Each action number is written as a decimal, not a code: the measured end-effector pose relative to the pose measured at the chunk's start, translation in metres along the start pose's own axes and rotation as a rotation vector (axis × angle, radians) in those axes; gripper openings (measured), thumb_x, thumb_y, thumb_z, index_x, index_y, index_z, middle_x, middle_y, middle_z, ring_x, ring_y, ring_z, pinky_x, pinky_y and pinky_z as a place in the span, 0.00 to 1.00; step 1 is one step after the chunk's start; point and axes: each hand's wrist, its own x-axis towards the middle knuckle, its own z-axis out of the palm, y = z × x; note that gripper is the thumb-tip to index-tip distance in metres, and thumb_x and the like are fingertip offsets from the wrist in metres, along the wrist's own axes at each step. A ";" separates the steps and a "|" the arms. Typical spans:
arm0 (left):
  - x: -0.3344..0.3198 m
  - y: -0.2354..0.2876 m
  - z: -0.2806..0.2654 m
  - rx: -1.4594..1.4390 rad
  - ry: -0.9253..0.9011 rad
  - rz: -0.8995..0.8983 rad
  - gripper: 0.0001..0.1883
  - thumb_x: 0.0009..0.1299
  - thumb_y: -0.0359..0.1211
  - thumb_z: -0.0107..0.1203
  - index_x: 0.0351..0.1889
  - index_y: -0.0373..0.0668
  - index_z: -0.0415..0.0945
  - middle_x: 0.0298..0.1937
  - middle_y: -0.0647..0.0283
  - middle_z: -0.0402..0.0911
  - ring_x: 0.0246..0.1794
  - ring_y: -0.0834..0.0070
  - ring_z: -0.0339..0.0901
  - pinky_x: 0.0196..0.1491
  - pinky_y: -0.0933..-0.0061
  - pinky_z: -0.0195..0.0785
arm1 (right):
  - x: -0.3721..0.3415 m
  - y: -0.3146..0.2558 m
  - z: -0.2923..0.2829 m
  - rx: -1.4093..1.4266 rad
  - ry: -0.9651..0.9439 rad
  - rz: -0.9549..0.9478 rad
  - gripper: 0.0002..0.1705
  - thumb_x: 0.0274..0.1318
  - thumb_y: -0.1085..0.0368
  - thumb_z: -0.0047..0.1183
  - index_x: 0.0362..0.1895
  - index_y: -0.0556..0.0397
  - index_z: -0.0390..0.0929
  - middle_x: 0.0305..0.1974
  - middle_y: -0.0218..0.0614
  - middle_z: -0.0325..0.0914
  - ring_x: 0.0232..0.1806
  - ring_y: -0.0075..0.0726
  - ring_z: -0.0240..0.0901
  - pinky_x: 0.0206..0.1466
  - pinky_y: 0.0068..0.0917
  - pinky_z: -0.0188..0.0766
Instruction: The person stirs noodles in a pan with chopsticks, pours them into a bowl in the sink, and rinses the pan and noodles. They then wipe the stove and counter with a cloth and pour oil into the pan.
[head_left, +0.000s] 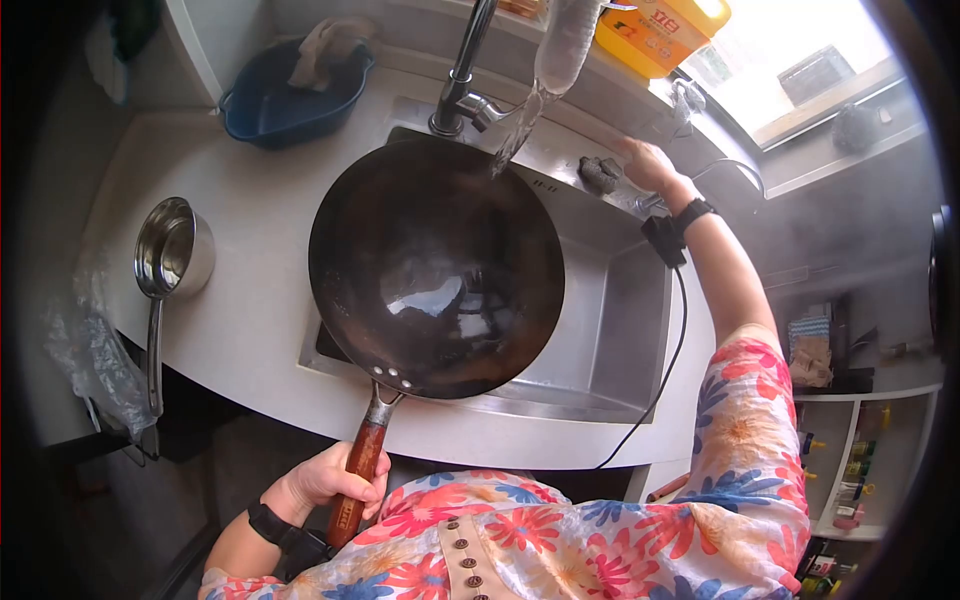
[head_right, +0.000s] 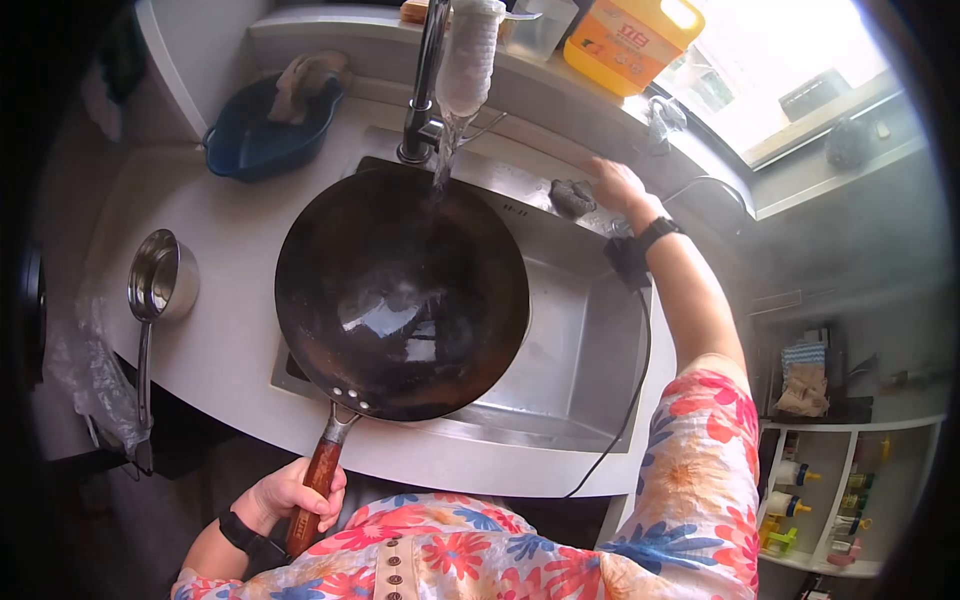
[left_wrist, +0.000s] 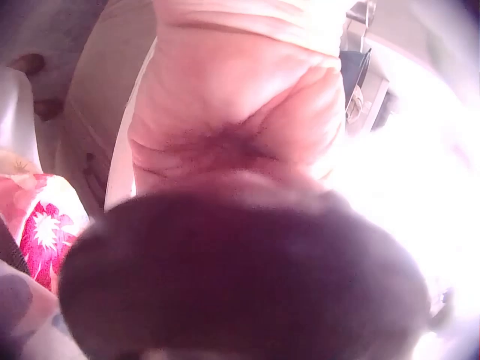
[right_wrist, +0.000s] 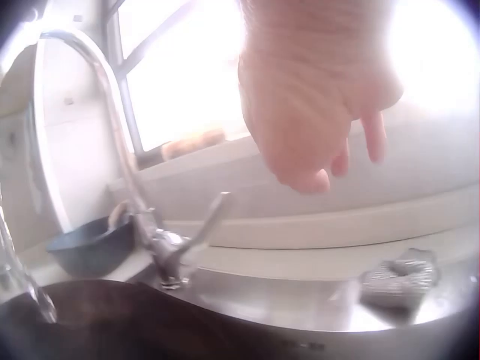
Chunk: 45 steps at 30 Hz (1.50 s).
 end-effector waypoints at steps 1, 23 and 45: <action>0.001 0.000 -0.001 0.002 -0.004 0.000 0.18 0.50 0.24 0.60 0.36 0.37 0.64 0.24 0.54 0.74 0.20 0.65 0.75 0.27 0.68 0.69 | -0.007 0.006 0.010 0.032 -0.027 0.051 0.32 0.43 0.72 0.45 0.59 0.48 0.66 0.57 0.42 0.68 0.62 0.46 0.60 0.65 0.33 0.56; 0.011 -0.005 -0.016 -0.005 -0.028 -0.089 0.18 0.52 0.25 0.60 0.37 0.41 0.63 0.23 0.55 0.73 0.21 0.64 0.76 0.27 0.67 0.70 | -0.035 0.008 0.054 0.174 0.121 0.036 0.36 0.44 0.66 0.52 0.62 0.48 0.60 0.58 0.47 0.65 0.61 0.49 0.60 0.64 0.37 0.56; 0.018 -0.014 -0.035 -0.257 -0.155 -0.116 0.14 0.55 0.21 0.55 0.35 0.42 0.61 0.19 0.59 0.69 0.14 0.70 0.69 0.20 0.69 0.64 | -0.094 -0.011 0.052 0.540 0.301 0.159 0.28 0.47 0.65 0.53 0.56 0.48 0.68 0.51 0.42 0.72 0.52 0.42 0.71 0.53 0.32 0.68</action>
